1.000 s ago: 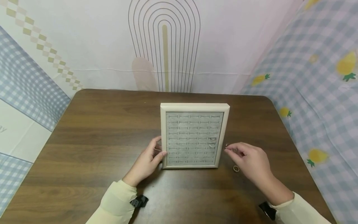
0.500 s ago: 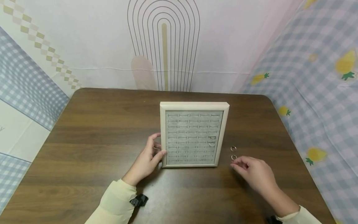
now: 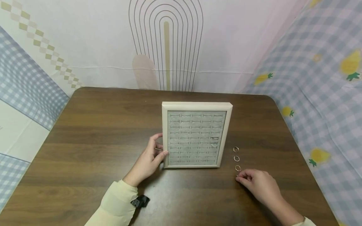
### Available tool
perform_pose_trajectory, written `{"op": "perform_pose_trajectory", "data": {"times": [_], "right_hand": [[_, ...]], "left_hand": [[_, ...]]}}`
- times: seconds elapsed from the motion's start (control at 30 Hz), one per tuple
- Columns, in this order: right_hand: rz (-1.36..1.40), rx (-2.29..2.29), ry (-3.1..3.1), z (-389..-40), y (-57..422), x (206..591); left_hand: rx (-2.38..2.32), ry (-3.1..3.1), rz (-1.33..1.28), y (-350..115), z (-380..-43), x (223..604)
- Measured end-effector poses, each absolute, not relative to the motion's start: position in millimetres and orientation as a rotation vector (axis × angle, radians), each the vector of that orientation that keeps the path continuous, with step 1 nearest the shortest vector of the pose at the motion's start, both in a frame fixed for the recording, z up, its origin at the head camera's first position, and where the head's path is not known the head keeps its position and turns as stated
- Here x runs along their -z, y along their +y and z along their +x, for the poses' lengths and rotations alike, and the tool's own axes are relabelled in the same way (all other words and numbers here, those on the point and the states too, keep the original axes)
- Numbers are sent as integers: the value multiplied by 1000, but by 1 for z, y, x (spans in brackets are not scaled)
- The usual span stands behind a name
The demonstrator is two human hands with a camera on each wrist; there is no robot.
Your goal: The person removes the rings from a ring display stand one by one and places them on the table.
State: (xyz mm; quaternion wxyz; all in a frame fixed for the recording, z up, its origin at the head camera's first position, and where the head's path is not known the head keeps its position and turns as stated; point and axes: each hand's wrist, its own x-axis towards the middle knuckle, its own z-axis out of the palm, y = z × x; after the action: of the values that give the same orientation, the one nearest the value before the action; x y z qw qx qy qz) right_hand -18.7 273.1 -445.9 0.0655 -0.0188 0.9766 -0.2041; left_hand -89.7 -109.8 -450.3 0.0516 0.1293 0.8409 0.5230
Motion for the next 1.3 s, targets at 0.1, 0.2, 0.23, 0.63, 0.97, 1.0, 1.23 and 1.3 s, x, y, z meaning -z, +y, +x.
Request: {"op": "perform_pose_trajectory", "data": {"times": [0.1,0.2,0.23,0.63,0.97,1.0,1.23,1.3], "right_hand": [[-80,605,2958,-19,273,447],[-92,594,2961,-19,273,448],[-91,590,2956,-19,273,448],[-75,604,3011,-20,271,444],[-337,762,3317,-37,262,428],[-355,767,3332,-39,261,426],[-477,770,3378,-55,248,409],[-520,769,3392,-59,243,404]], "left_hand": [[-1589,2559,389,-110,-90,450],[-1591,2555,389,-110,-90,450],[-1591,2556,390,-110,-90,450],[-1584,2561,400,-111,-91,451],[-1594,2544,383,-111,-91,450],[-1596,2544,383,-111,-91,450],[-1593,2538,380,-111,-91,450],[-1592,2541,382,-111,-91,451]]}}
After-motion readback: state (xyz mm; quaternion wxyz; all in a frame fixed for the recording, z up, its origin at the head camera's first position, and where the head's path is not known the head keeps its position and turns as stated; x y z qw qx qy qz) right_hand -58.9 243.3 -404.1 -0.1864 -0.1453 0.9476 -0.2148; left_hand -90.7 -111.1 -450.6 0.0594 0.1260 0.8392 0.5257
